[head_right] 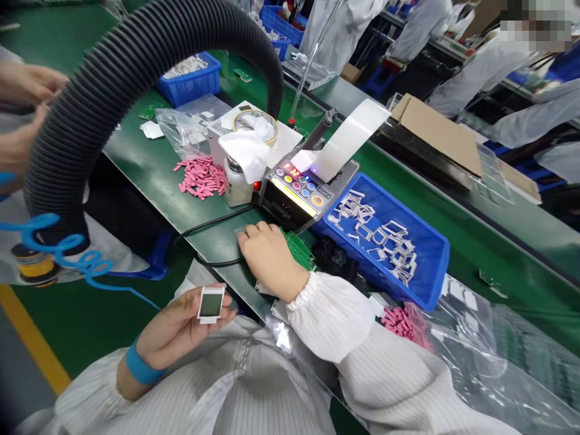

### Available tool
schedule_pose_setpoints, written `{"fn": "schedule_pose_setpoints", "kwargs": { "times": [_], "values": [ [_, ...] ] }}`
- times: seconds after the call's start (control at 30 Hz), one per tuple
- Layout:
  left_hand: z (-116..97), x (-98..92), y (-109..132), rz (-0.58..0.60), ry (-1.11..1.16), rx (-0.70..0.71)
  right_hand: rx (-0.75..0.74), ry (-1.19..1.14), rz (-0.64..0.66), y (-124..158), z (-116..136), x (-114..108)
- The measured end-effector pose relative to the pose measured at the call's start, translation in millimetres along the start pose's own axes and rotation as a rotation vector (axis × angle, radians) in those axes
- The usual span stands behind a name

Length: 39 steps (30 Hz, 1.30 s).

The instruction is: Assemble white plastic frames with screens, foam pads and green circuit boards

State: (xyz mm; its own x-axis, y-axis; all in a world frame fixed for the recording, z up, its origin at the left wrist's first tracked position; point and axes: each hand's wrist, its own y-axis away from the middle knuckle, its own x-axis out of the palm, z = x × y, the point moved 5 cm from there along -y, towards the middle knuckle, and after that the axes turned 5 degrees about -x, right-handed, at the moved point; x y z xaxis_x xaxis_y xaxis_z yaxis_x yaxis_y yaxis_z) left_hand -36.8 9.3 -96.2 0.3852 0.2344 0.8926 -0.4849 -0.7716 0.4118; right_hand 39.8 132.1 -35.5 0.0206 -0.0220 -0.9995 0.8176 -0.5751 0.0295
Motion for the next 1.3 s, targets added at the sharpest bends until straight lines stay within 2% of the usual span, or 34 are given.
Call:
{"fn": "schedule_pose_setpoints", "kwargs": {
  "times": [0.07, 0.17, 0.27, 0.37, 0.47, 0.57, 0.7, 0.8, 0.87, 0.97, 1.13, 1.3],
  "values": [
    [1, -0.6, 0, 0.0, -0.007, -0.004, 0.025, -0.04, -0.053, 13, 1, -10],
    [1, -1.8, -1, -0.008, -0.009, -0.007, 0.146, -0.066, -0.259, 38, -13, -25],
    [3, -2.2, -3, -0.015, -0.006, -0.014, 0.311, 0.172, -0.434, 58, -36, -33],
    [5, -1.1, -5, -0.015, -0.002, -0.032, 0.388, 0.379, -0.496, 63, -52, -32],
    [6, 0.1, -5, -0.015, 0.004, -0.039, 0.373, 0.431, -0.504, 57, -53, -28],
    [6, -0.5, -5, -0.023, 0.002, -0.039, 0.368, 0.413, -0.478, 49, -50, -24],
    [5, -1.9, -3, -0.024, 0.0, -0.046, 0.442, 0.367, -0.429, 43, -52, -21],
    [4, -1.8, -2, -0.021, 0.014, -0.038, 0.482, 0.315, -0.34, 40, -54, -19],
    [3, -1.1, -2, -0.021, 0.021, -0.027, 0.457, 0.276, -0.26, 36, -51, -17],
    [2, 0.1, -2, -0.022, 0.022, -0.01, 0.324, 0.209, -0.161, 23, -38, -13],
    [1, -0.2, 1, -0.039, 0.012, -0.007, -0.034, 0.078, 0.039, -3, -13, -12],
    [3, -2.0, 2, -0.059, 0.002, -0.012, -0.142, 0.083, 0.156, -4, -15, -35]
  ]
}}
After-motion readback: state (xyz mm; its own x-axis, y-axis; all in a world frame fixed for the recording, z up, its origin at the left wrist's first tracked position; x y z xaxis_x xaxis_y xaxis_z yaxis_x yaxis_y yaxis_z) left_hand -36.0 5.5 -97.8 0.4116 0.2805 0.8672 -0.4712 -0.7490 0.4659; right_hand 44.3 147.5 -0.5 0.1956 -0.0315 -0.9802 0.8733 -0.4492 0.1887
